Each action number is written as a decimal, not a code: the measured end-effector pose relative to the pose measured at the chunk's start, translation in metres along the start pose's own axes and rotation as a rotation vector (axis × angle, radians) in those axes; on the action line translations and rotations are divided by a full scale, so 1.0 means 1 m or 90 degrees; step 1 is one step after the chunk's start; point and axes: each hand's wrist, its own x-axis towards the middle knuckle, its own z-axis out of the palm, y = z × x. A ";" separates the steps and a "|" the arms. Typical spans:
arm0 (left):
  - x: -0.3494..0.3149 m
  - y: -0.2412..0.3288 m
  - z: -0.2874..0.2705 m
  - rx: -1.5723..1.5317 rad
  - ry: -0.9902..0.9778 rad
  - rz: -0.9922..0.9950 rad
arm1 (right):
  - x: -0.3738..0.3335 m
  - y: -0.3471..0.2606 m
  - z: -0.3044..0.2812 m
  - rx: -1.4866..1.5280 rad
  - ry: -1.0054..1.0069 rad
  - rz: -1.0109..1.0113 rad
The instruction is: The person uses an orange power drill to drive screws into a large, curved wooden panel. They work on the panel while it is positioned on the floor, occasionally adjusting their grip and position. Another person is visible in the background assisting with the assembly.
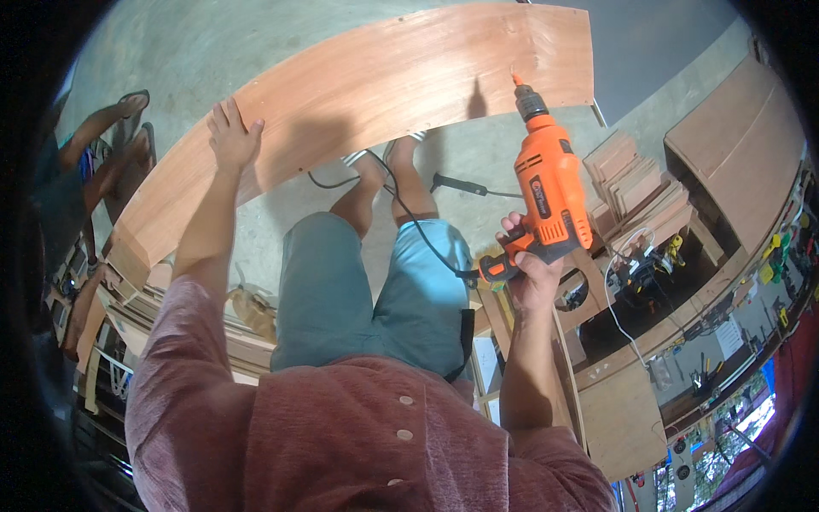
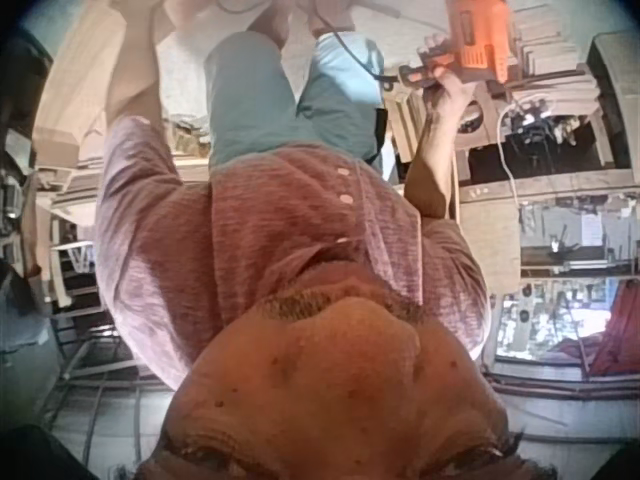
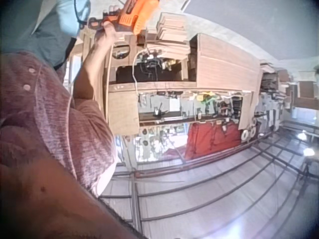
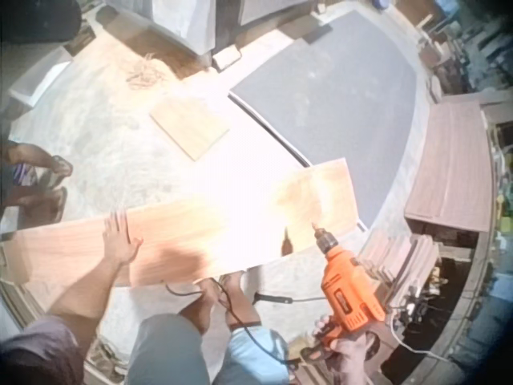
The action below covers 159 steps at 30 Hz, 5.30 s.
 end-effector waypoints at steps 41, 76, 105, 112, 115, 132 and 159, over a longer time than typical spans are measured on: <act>-0.119 0.342 -0.113 -1.430 -0.510 -0.014 | 0.108 0.021 0.025 -0.475 -0.179 -0.043; -0.074 0.277 -0.047 -1.048 -0.375 0.052 | 0.128 0.024 0.097 -0.325 -0.265 -0.001; -0.047 0.277 -0.048 -1.005 -0.499 0.138 | 0.152 0.022 0.082 -0.355 -0.266 0.001; -0.060 0.257 -0.030 -1.120 -0.464 0.086 | 0.133 0.044 0.106 -0.329 -0.256 -0.013; -0.059 0.253 -0.029 -1.114 -0.475 0.078 | 0.130 0.041 0.118 -0.308 -0.252 0.008; -0.058 0.249 -0.022 -1.203 -0.516 0.126 | 0.130 0.046 0.116 -0.369 -0.242 -0.004; -0.060 0.248 -0.026 -1.066 -0.448 0.078 | 0.131 0.063 0.109 -0.303 -0.227 0.009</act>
